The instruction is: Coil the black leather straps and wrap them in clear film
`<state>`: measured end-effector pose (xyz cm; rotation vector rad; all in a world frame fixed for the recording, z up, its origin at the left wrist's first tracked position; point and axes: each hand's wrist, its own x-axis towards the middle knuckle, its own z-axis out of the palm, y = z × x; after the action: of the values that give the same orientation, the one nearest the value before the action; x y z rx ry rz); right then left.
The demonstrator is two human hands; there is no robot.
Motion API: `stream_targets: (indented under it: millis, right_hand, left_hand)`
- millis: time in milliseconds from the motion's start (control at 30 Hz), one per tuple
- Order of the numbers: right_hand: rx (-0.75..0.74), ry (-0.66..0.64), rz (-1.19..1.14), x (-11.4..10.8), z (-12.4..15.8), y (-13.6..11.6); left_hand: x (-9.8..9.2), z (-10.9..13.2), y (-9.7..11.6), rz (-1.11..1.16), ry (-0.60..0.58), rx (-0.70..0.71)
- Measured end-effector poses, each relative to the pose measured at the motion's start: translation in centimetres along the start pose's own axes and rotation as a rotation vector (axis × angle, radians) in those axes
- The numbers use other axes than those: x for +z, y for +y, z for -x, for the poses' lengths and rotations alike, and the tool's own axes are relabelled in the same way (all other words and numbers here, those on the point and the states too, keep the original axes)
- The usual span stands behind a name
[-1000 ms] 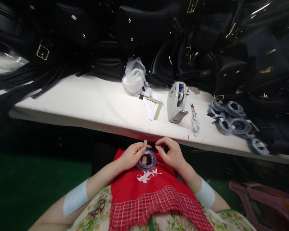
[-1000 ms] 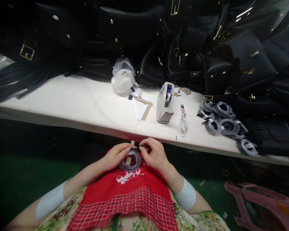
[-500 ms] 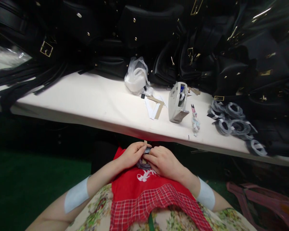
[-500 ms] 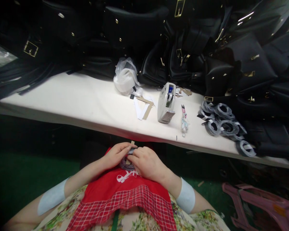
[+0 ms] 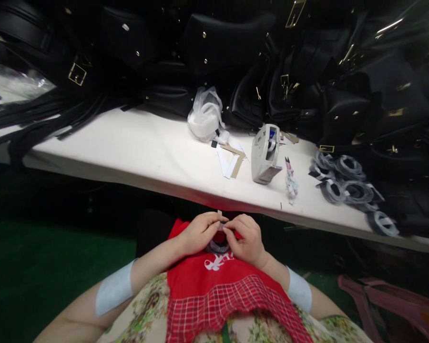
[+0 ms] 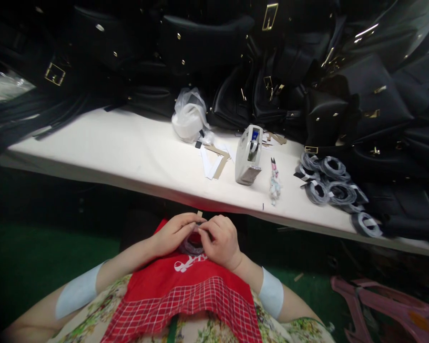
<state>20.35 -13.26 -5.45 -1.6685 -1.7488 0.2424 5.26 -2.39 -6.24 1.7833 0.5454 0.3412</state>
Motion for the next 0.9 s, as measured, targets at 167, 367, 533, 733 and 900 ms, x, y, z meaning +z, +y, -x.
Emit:
stream_targets:
  millis: [167,367,533,733,900]
  right_hand:
    - [0.21,0.021,-0.136,0.1,-0.3,0.2]
    - [0.559,-0.09,-0.48,0.0,-0.7,2.5]
    - [0.731,-0.312,-0.923,0.8,-1.5,4.2]
    - [0.705,-0.215,-0.89,1.4,-2.1,3.1]
    - [0.731,-0.133,-0.85,1.7,-1.9,2.8]
  left_hand:
    - [0.2,0.1,0.4,-0.065,-0.002,0.04]
    - [0.7,0.0,0.7,-0.088,0.011,0.016]
    - [0.7,-0.1,1.7,-0.094,-0.039,0.066]
    - [1.0,0.7,2.2,-0.221,-0.043,0.105]
    - [1.1,1.0,2.3,-0.279,0.012,0.071]
